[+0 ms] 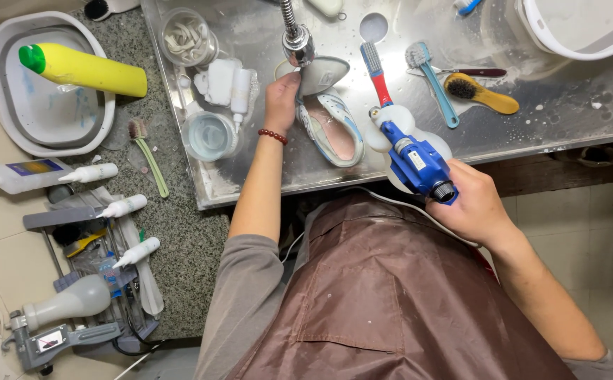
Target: The person cleans a white and blue sneaker at a sink. They use a blue spray gun to apply liquid to the shoe, then scrub the shoe with a blue brush. The person rinses the shoe under running water and continues scrubbing different parts of the shoe.
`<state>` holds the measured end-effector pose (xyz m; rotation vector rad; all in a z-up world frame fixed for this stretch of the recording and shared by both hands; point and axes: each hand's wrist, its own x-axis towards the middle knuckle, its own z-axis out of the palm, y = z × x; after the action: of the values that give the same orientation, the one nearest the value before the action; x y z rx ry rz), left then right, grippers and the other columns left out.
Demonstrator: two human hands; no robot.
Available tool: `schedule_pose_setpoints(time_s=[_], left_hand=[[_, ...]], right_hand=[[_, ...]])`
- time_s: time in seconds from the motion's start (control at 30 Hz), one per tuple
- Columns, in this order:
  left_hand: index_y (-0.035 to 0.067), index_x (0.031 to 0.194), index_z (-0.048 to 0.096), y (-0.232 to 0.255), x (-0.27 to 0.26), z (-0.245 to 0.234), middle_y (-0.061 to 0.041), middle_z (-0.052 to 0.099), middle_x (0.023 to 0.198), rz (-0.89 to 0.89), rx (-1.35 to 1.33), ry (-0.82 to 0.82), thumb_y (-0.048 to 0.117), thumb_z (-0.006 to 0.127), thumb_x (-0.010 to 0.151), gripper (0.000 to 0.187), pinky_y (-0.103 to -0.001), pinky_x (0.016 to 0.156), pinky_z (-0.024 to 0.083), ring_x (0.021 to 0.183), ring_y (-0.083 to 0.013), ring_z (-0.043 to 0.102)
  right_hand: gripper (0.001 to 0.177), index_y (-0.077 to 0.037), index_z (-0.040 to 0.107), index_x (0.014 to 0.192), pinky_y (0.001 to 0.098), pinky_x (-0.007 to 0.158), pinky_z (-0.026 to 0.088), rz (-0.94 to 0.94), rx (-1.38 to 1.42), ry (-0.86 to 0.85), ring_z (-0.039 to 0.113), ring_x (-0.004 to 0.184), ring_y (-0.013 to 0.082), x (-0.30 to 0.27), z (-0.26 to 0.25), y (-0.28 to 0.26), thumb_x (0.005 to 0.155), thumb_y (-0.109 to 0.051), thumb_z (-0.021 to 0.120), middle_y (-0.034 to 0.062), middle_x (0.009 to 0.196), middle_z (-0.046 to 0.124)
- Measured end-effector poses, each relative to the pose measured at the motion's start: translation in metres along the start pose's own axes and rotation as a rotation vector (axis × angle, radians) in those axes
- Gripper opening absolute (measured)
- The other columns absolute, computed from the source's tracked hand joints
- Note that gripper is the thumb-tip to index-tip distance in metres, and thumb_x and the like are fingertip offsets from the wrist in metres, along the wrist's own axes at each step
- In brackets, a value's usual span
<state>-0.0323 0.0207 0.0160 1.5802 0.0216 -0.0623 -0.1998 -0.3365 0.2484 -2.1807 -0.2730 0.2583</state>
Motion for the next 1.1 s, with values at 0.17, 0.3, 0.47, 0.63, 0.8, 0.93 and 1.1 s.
schedule_pose_setpoints(time_s=[0.17, 0.3, 0.47, 0.63, 0.8, 0.93, 1.1], left_hand=[[-0.006, 0.111, 0.072, 0.0, -0.001, 0.001, -0.003, 0.073, 0.099, -0.004, -0.006, 0.002, 0.028, 0.057, 0.106, 0.038, -0.026, 0.085, 0.05, 0.093, -0.0094, 0.062], [-0.006, 0.112, 0.071, -0.01, 0.001, 0.0, -0.003, 0.074, 0.102, 0.011, -0.02, -0.003, 0.028, 0.057, 0.106, 0.038, -0.026, 0.087, 0.051, 0.094, -0.0097, 0.062], [-0.006, 0.113, 0.072, -0.009, 0.003, 0.002, -0.003, 0.074, 0.101, 0.001, 0.016, 0.032, 0.029, 0.057, 0.107, 0.038, -0.026, 0.086, 0.051, 0.094, -0.0093, 0.062], [-0.006, 0.115, 0.071, -0.005, 0.002, 0.002, -0.004, 0.075, 0.102, 0.019, 0.03, 0.044, 0.029, 0.057, 0.106, 0.039, -0.026, 0.087, 0.051, 0.096, -0.0097, 0.064], [-0.005, 0.115, 0.073, 0.0, -0.001, 0.001, -0.006, 0.074, 0.1, -0.024, 0.079, 0.053, 0.028, 0.057, 0.109, 0.037, -0.027, 0.087, 0.051, 0.095, -0.0106, 0.062], [-0.004, 0.12, 0.07, 0.037, -0.015, 0.015, -0.006, 0.076, 0.109, 0.008, 0.04, 0.054, 0.026, 0.06, 0.104, 0.036, -0.027, 0.092, 0.052, 0.101, -0.0123, 0.066], [0.012, 0.104, 0.072, 0.078, -0.046, 0.03, -0.004, 0.074, 0.107, 0.496, 0.735, 0.019, 0.003, 0.075, 0.078, 0.027, -0.041, 0.102, 0.05, 0.104, -0.0262, 0.071]], right_hand=[[0.039, 0.0, 0.066, 0.107, 0.039, 0.08, 0.053, 0.052, -0.01, -0.017, 0.066, 0.087, 0.0361, 0.001, -0.004, -0.001, 0.069, -0.007, 0.072, 0.0172, 0.096, 0.065], [0.041, 0.001, 0.065, 0.105, 0.0395, 0.079, 0.053, -0.028, -0.021, -0.053, 0.065, 0.087, 0.0377, -0.001, -0.003, 0.006, 0.066, -0.009, 0.074, 0.0187, 0.095, 0.064], [0.041, 0.003, 0.064, 0.103, 0.0406, 0.077, 0.053, -0.051, -0.036, -0.031, 0.065, 0.086, 0.0387, 0.0, 0.002, 0.008, 0.065, -0.009, 0.074, 0.0197, 0.094, 0.063], [0.034, 0.004, 0.06, 0.092, 0.0405, 0.07, 0.051, 0.059, -0.047, -0.102, 0.062, 0.076, 0.037, 0.0, 0.004, 0.008, 0.065, -0.011, 0.076, 0.0195, 0.084, 0.059], [0.035, 0.003, 0.061, 0.095, 0.0403, 0.07, 0.051, -0.005, -0.02, -0.089, 0.063, 0.077, 0.0367, 0.004, 0.004, 0.002, 0.066, -0.011, 0.076, 0.0192, 0.085, 0.06], [0.042, 0.002, 0.064, 0.103, 0.0381, 0.075, 0.053, -0.029, -0.023, -0.06, 0.065, 0.083, 0.036, -0.003, 0.001, 0.01, 0.065, -0.011, 0.075, 0.0192, 0.095, 0.064], [0.046, -0.004, 0.07, 0.115, 0.032, 0.088, 0.053, 0.107, 0.119, -0.054, 0.07, 0.093, 0.0255, -0.008, -0.018, 0.0, 0.069, -0.004, 0.07, 0.0121, 0.109, 0.072]])
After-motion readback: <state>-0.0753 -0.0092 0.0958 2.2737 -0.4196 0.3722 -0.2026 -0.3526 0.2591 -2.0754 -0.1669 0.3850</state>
